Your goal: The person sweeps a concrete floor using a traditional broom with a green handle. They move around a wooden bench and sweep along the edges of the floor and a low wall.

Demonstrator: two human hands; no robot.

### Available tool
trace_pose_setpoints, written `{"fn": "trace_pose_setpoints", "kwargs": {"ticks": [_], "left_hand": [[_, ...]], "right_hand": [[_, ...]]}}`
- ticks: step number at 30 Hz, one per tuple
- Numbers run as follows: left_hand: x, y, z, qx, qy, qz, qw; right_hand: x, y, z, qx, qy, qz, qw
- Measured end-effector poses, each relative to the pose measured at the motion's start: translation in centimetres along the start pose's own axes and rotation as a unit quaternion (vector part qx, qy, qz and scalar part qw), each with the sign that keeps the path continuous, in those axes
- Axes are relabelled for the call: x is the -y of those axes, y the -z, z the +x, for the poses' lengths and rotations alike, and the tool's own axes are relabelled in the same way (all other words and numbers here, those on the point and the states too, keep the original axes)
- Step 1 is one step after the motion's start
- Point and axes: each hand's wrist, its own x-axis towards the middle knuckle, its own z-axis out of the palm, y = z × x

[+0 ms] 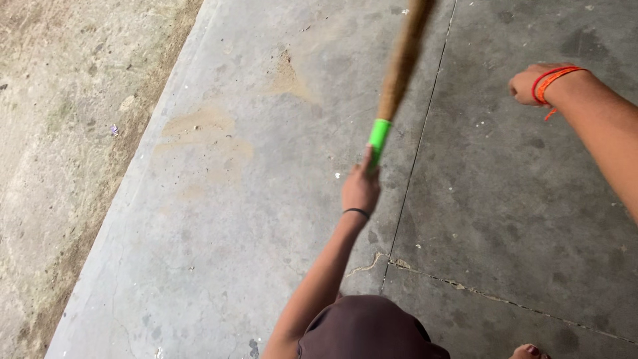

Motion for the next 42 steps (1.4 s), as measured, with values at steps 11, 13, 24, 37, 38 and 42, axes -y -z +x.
{"fn": "trace_pose_setpoints", "kwargs": {"ticks": [11,13,24,37,38,42], "left_hand": [[9.3,-1.0,-1.0,0.053,0.232,0.003,0.971],[12.8,1.1,-0.1,-0.063,0.257,0.01,0.964],[13.4,8.0,-2.0,-0.226,0.366,-0.256,0.866],[6.0,1.6,-6.2,-0.129,0.014,-0.153,0.98],[5.1,1.4,-6.8,-0.076,0.003,-0.121,0.99],[3.2,1.1,-8.3,0.109,0.01,0.001,0.994]], "right_hand": [[2.8,0.1,-0.5,-0.015,0.028,-0.018,0.999],[2.5,-0.2,-0.2,-0.021,0.029,-0.031,0.999],[1.9,0.1,-1.9,-0.081,0.04,0.009,0.996],[4.5,-0.1,-1.1,-0.077,0.07,-0.002,0.995],[5.4,-0.1,-1.0,-0.071,0.066,-0.008,0.995],[7.3,0.4,-1.1,-0.052,0.074,-0.031,0.995]]}}
